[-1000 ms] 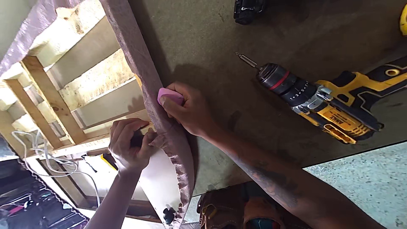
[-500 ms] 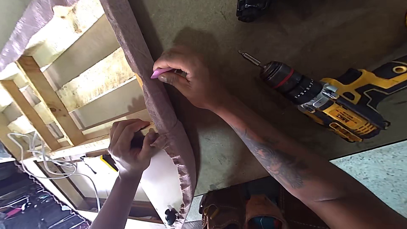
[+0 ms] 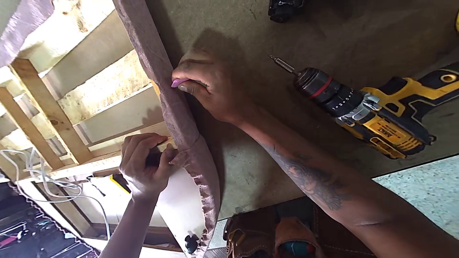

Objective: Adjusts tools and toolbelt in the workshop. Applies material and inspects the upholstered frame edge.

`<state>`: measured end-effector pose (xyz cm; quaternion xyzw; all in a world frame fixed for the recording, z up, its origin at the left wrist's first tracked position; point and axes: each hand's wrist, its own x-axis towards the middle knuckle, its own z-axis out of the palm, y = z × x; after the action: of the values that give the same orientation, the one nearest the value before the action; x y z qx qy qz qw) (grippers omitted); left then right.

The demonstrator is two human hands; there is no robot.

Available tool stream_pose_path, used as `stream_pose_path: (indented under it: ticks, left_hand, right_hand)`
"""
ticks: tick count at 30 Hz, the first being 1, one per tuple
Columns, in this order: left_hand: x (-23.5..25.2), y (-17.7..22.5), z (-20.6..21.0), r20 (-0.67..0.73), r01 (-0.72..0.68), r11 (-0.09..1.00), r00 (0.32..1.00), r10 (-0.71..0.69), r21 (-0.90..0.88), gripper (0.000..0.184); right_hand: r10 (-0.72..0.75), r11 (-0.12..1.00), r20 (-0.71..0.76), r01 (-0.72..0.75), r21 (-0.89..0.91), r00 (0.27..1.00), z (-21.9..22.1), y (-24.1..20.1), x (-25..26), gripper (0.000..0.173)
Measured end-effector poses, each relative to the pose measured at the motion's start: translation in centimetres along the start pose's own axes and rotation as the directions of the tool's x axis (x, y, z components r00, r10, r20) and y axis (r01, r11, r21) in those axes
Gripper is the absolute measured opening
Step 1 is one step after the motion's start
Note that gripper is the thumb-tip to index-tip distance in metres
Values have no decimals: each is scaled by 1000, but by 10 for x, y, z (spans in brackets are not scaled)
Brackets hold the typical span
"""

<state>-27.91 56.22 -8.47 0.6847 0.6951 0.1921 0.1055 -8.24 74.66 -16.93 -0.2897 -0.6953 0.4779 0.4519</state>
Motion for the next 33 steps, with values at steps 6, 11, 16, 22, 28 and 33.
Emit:
stream_pose_path:
  ticks: [6, 11, 16, 22, 28, 33]
  left_hand:
    - [0, 1, 0, -7, 2, 1000, 1000, -2, -12, 38]
    - [0, 0, 0, -8, -1, 1000, 1000, 0, -25, 37]
    - [0, -1, -1, -9, -7, 1000, 1000, 7, -26, 36]
    - [-1, -1, 1, -10, -4, 1000, 1000, 4, -27, 37]
    - [-1, -1, 0, -5, -2, 1000, 1000, 2, -23, 35]
    - [-1, -2, 0, -11, -10, 1000, 1000, 10, -19, 36]
  right_hand:
    - [66, 990, 22, -63, -127, 998, 0, -3, -3, 16]
    - [104, 979, 52, -93, -179, 993, 0, -3, -1, 15]
    - [411, 911, 59, -409, -47, 910, -18, -19, 0, 16]
    - [678, 686, 223, -712, 151, 700, -6, -25, -2, 20]
    - [719, 660, 218, -746, 84, 660, -6, -28, 8, 19]
    - [707, 676, 220, -733, 69, 672, -4, -28, 9, 19]
